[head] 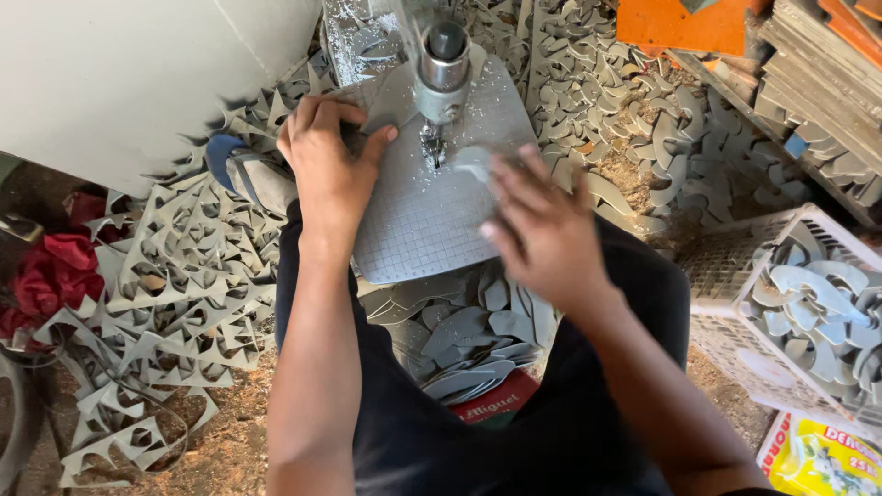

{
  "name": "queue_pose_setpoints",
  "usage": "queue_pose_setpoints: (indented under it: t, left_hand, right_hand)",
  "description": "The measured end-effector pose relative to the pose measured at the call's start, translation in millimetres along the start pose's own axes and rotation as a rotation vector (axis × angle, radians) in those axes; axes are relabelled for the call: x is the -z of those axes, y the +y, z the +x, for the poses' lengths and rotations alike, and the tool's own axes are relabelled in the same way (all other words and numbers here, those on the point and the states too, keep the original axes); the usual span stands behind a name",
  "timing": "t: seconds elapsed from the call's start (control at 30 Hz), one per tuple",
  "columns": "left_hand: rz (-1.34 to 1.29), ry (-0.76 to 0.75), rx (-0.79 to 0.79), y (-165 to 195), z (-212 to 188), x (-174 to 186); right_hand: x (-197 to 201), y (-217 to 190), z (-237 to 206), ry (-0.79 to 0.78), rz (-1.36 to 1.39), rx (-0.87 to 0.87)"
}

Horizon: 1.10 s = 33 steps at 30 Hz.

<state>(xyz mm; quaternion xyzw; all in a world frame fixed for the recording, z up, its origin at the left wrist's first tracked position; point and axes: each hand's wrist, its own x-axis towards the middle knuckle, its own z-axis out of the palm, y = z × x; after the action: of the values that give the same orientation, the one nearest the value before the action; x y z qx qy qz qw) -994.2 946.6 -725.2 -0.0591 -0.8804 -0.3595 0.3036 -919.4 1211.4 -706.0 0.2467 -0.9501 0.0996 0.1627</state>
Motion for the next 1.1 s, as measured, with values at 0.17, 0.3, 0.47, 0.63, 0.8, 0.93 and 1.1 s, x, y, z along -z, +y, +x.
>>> queue_pose_setpoints:
  t: [0.17,0.3,0.47,0.63,0.8,0.93,1.1]
  left_hand:
    - [0.087,0.009,0.064,3.2,-13.1,8.8]
    - [0.068,0.061,0.106,-5.3,-19.1,28.7]
    - [-0.472,0.004,0.215,-37.7,-42.5,75.0]
    - [-0.606,-0.115,0.453,-48.5,-65.1,110.1]
    - [-0.490,-0.354,-0.005,5.5,-63.6,98.4]
    - [-0.557,-0.445,-0.033,59.7,-64.0,54.6]
    - [-0.245,-0.147,-0.227,70.3,-56.4,41.2]
  right_hand:
    - [10.7,74.1,40.6,0.232,-0.031,-0.178]
    - [8.4,84.2,30.1,0.414,0.087,-0.111]
    - [13.7,9.2,-31.5,0.244,0.578,-0.079]
    - [32.9,-28.2,-37.4,0.136,0.928,-0.266]
    - [30.0,-29.0,-37.5,0.012,1.420,-0.418]
    - [22.5,-4.7,-59.8,0.263,1.328,-0.699]
    - [27.4,97.1,-98.8,0.833,1.342,-0.935]
